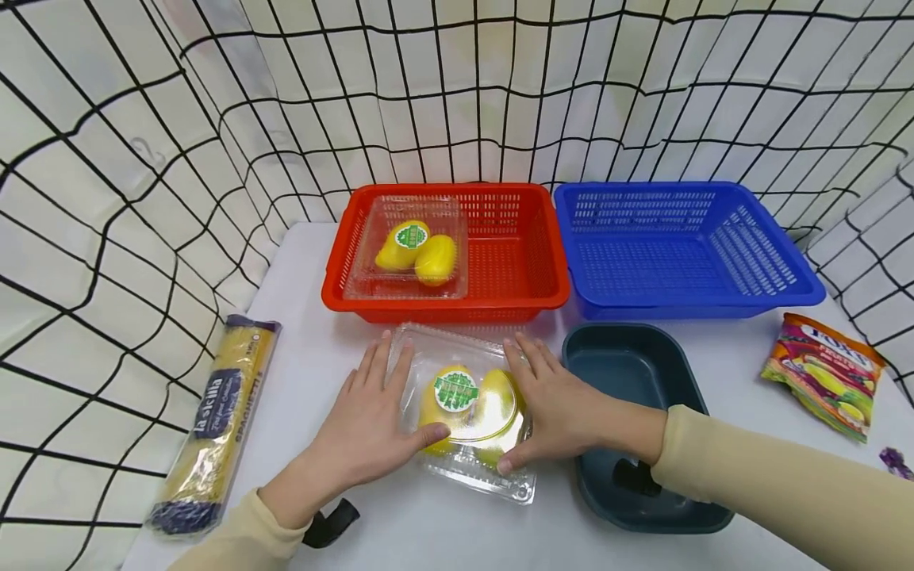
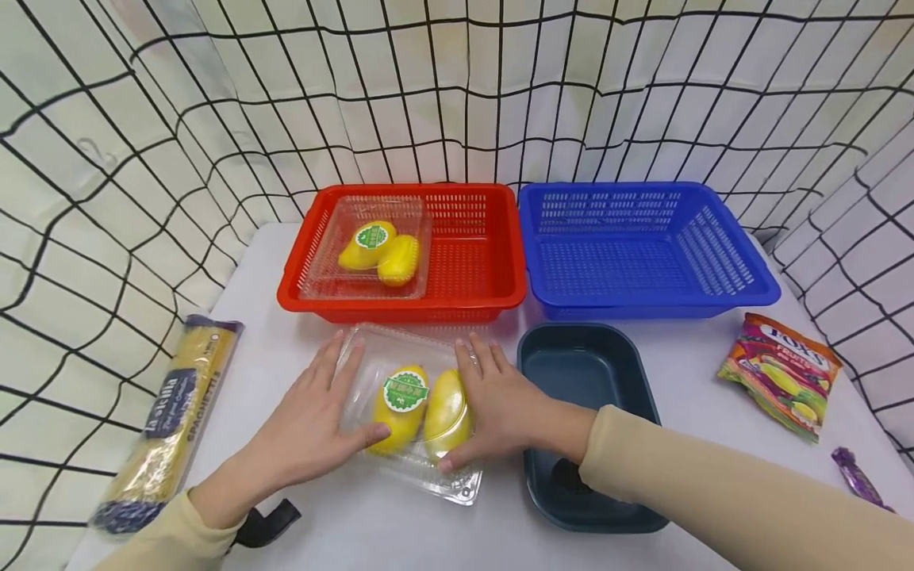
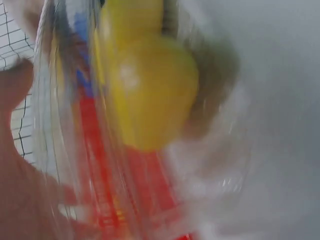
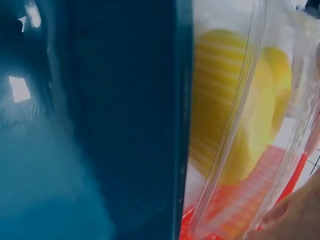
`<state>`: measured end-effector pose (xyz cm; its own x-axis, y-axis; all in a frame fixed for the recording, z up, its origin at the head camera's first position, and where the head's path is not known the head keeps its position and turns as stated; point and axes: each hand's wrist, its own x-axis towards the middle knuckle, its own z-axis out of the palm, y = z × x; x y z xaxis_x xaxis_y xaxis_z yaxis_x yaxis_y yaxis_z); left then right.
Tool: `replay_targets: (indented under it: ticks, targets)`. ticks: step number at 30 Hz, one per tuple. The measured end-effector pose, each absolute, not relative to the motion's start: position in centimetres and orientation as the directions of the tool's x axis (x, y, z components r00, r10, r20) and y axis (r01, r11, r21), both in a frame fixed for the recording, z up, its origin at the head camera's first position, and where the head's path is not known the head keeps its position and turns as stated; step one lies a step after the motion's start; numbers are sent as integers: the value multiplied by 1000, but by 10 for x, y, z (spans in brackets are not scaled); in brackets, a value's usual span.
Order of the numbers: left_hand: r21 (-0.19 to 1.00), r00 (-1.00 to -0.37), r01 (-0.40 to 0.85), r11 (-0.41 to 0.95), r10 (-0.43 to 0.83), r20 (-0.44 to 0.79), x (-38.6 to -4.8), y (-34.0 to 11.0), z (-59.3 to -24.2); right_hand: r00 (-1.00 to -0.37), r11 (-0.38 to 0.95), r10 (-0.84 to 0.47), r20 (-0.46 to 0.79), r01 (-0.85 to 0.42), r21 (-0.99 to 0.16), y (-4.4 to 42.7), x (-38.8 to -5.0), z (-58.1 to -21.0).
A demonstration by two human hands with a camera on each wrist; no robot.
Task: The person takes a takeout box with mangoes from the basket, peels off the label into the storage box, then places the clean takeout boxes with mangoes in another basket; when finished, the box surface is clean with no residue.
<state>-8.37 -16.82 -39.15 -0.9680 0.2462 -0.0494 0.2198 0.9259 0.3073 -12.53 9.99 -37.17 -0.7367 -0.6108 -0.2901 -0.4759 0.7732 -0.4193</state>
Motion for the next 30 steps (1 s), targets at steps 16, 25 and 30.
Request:
replay_targets:
  ticks: [16,25,30]
  targets:
    - [291,-899,383,877,426,-100,-92,-179,-388,-661,708,-689,-297,-526,-471,113,-135,-370]
    - [256,-894,399,881,435,-104,-93,-177,-387,-632,669,-733,-253,-603,-434,113,-142,-364]
    - [263,-895,391,882,431,-117,-93,-177,-386,-609,613,-771,-184,-635,-471,100,-151,-352]
